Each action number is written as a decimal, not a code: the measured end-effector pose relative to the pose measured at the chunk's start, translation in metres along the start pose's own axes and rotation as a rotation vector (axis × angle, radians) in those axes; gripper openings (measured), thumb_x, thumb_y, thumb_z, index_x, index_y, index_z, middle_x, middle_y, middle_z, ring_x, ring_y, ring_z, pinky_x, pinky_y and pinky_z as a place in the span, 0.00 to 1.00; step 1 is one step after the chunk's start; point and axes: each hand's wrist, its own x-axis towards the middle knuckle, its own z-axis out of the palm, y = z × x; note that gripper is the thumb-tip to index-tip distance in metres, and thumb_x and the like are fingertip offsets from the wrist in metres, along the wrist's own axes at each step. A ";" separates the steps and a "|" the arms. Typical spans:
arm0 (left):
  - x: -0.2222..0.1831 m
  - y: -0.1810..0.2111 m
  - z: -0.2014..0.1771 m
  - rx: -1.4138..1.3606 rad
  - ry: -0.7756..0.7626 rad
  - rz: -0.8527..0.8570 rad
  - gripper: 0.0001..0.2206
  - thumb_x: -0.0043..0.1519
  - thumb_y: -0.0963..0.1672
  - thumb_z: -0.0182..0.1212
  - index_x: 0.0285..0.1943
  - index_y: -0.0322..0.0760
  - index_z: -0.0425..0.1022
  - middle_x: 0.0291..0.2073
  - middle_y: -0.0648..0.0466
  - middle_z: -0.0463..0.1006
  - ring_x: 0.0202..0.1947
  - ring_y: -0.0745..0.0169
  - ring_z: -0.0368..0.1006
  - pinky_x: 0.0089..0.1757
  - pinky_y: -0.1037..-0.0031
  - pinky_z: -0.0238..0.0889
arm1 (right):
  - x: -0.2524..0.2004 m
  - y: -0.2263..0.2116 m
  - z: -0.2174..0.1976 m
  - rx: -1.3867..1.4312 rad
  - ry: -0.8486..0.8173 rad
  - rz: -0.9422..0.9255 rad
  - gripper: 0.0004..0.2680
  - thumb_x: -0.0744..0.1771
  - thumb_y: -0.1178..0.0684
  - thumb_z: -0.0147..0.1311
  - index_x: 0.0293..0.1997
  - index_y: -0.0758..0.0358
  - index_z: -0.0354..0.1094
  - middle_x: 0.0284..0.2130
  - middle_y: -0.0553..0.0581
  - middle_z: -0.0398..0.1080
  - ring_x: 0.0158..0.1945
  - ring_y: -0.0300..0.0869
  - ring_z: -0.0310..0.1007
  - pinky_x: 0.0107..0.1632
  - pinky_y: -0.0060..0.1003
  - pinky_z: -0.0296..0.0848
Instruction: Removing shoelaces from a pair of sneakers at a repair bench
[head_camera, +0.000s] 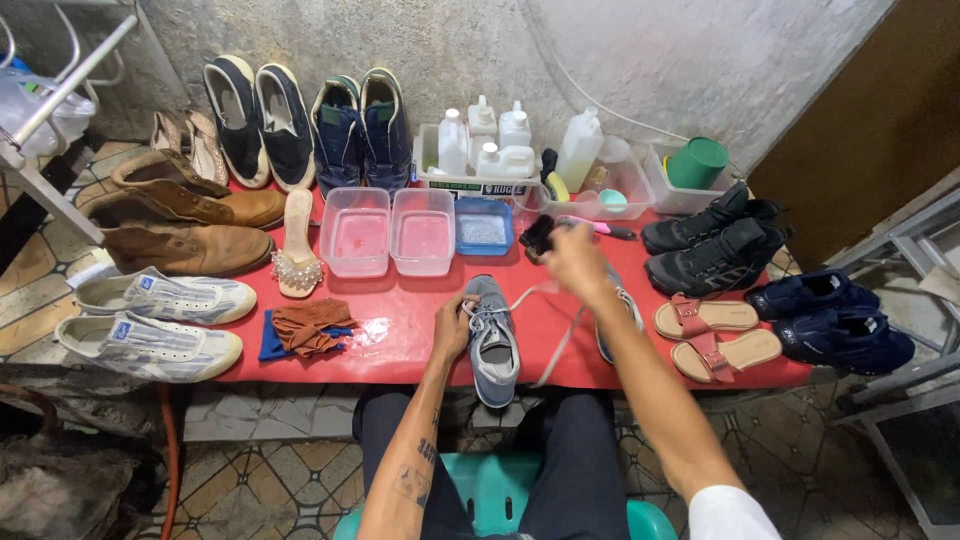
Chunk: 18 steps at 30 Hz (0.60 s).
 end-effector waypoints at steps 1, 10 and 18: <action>0.002 -0.002 0.000 0.001 -0.001 -0.001 0.08 0.66 0.39 0.54 0.46 0.34 0.81 0.44 0.39 0.83 0.50 0.37 0.77 0.52 0.53 0.70 | 0.003 -0.003 0.024 0.001 -0.001 0.001 0.14 0.65 0.49 0.61 0.53 0.62 0.71 0.50 0.70 0.62 0.43 0.72 0.78 0.46 0.66 0.77; 0.004 -0.021 0.006 -0.087 0.024 -0.093 0.12 0.63 0.38 0.54 0.55 0.38 0.73 0.46 0.41 0.81 0.51 0.41 0.77 0.53 0.56 0.70 | -0.001 -0.057 0.121 0.131 -0.252 -0.381 0.05 0.62 0.49 0.62 0.37 0.53 0.80 0.33 0.58 0.77 0.46 0.58 0.79 0.47 0.53 0.78; -0.008 0.005 -0.004 -0.103 -0.022 -0.125 0.25 0.53 0.34 0.56 0.62 0.32 0.64 0.51 0.30 0.76 0.56 0.31 0.73 0.56 0.54 0.69 | -0.007 -0.070 0.128 0.175 -0.254 -0.439 0.06 0.65 0.50 0.57 0.40 0.59 0.76 0.34 0.64 0.77 0.44 0.65 0.78 0.44 0.58 0.77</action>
